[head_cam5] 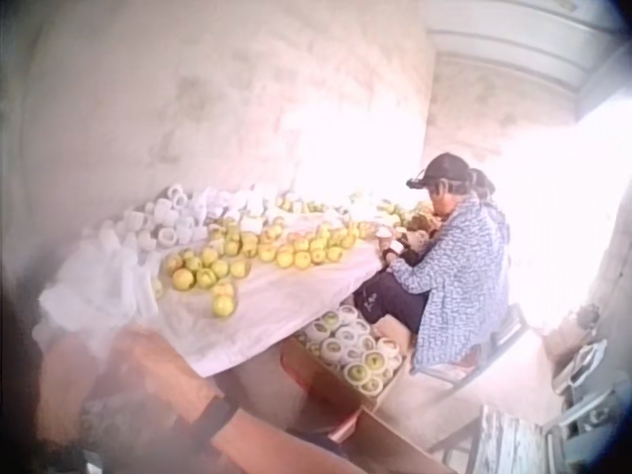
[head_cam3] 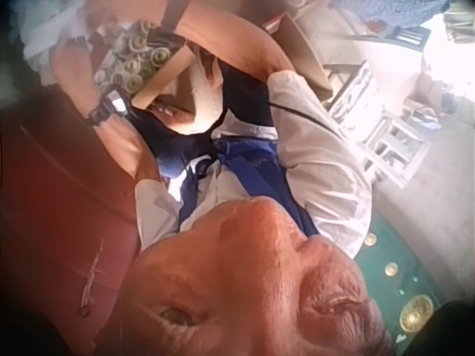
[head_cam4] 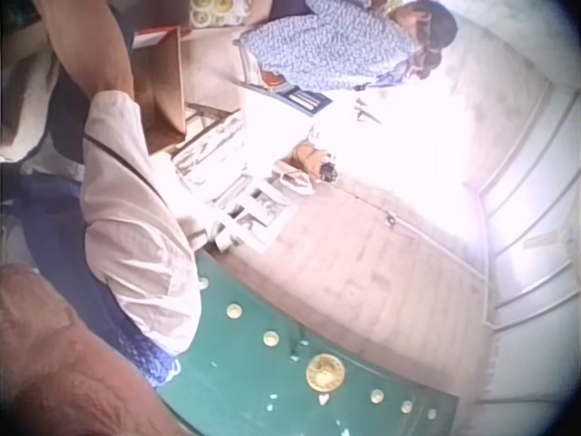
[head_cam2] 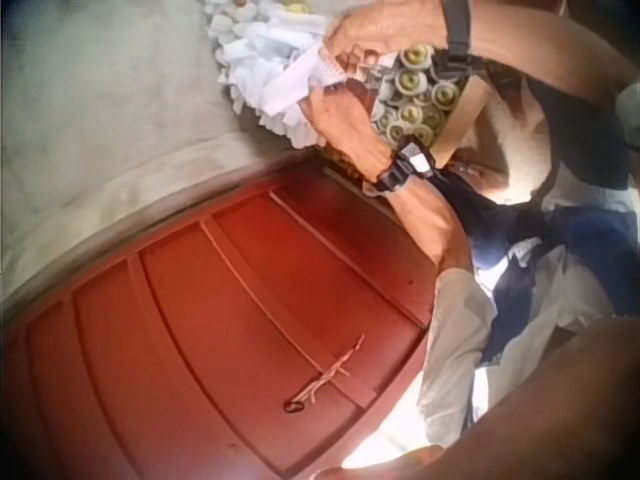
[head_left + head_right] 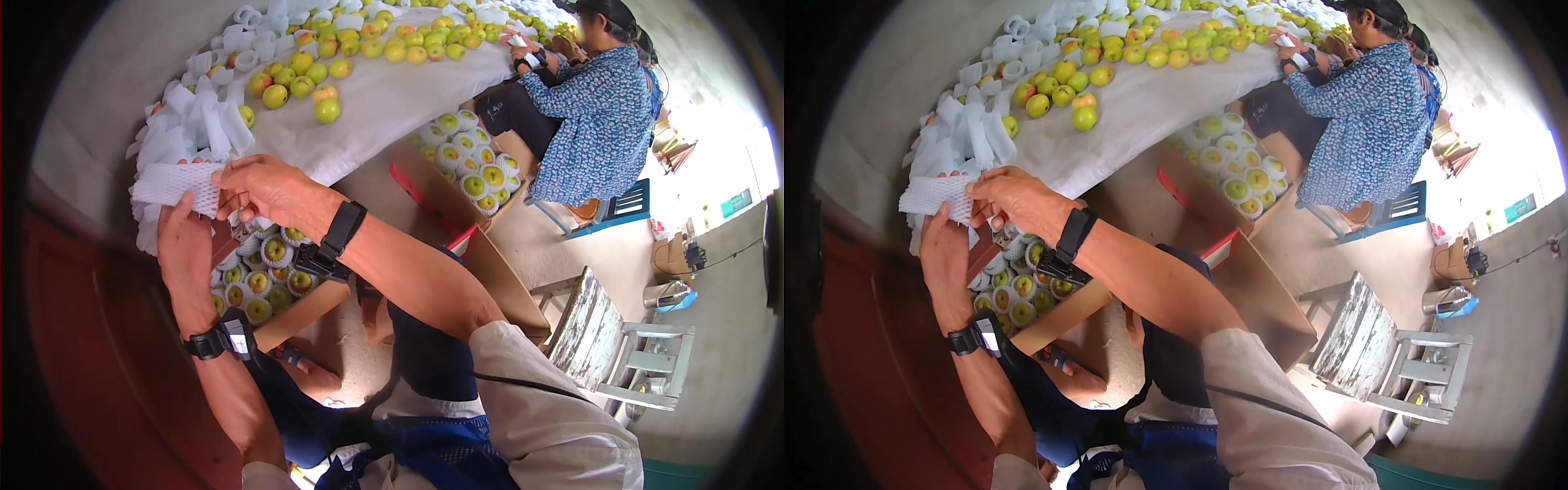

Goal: The person prepares fruit for packing by picking up a foam sleeve, stretching it open by hand, and sliding it over an apple. The sleeved apple is then placed into a cardboard box alongside other fruit.

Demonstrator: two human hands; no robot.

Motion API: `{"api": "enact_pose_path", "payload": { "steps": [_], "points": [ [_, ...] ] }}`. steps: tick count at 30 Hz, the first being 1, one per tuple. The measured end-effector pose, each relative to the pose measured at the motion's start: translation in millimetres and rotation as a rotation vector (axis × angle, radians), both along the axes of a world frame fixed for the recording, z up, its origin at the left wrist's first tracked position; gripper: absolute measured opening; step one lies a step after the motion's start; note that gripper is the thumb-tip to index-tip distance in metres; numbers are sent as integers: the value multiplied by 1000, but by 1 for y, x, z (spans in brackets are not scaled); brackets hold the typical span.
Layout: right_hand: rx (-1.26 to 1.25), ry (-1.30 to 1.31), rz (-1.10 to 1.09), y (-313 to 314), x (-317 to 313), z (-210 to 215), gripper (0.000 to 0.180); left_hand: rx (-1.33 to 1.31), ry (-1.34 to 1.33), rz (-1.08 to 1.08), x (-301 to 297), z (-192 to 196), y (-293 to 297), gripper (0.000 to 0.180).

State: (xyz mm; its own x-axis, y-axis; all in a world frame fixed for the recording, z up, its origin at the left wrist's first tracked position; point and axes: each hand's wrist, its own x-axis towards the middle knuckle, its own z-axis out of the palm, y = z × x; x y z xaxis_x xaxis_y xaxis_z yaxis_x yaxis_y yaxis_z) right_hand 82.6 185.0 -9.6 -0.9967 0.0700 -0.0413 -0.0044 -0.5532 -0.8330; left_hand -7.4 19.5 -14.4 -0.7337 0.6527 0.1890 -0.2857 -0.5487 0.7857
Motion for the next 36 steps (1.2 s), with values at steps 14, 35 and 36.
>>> {"api": "enact_pose_path", "payload": {
  "steps": [14,35,36],
  "points": [
    [-18,32,41,-3,4,0,26,-90,146,193,4,-6,10,47],
    [426,115,45,5,-2,-3,31,-126,35,88,22,12,13,44],
    [420,117,68,0,-4,1,34,-119,26,141,25,17,10,43]
  ]
}}
